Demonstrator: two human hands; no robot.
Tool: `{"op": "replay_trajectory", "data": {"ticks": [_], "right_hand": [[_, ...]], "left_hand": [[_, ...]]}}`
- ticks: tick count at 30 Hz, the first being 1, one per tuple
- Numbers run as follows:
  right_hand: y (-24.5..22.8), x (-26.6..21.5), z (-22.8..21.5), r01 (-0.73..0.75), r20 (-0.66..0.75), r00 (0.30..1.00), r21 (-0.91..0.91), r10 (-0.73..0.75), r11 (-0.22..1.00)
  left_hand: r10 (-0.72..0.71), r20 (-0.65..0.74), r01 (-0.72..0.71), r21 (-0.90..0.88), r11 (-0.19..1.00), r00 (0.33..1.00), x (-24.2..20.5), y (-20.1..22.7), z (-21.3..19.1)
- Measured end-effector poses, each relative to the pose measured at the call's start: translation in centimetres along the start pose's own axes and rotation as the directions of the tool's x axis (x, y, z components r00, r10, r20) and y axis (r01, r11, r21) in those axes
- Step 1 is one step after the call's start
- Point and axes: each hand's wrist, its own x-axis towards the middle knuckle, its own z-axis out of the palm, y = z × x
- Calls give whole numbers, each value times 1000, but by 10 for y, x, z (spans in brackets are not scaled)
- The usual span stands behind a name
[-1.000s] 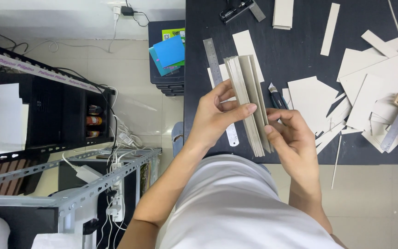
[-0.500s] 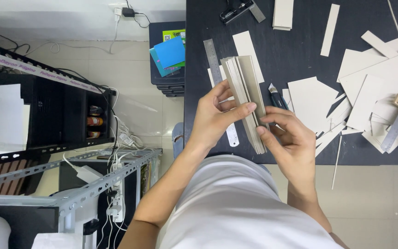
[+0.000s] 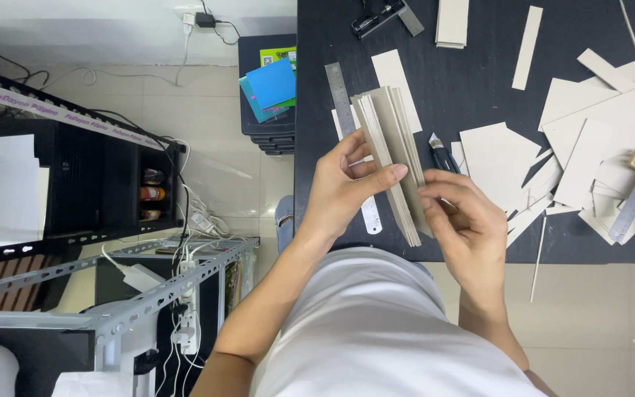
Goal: Cutting cardboard sheets into strips using a utility knife and a metal ruler.
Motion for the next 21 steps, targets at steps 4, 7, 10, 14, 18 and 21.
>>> {"op": "replay_trajectory", "data": {"ticks": [4,7,10,14,18,21], "right_hand": [[-2,0,3,11,8,1000,-4,-11,1000],[-4,1,7,23,2,1000,3,-23,1000],[-8,1,7,15,2,1000,9,-15,1000],[-8,1,7,18,0,1000,9,-18,1000],[-8,2,8,13,-1,1000,-6,-13,1000],[-5,2,6,2,6,1000,-8,-2,1000]], "left_hand": [[-5,-7,5,3,1000,1000,0,-4,-2],[-2,-9,2,2,1000,1000,-1,0,-1],[-5,-7,5,4,1000,1000,0,0,-2],[-4,-16,4,-5,1000,1000,-1,1,-1],[-2,-13,2,1,1000,1000,-1,2,-1],[0,-16,0,-1,1000,1000,-1,1,-1]]}}
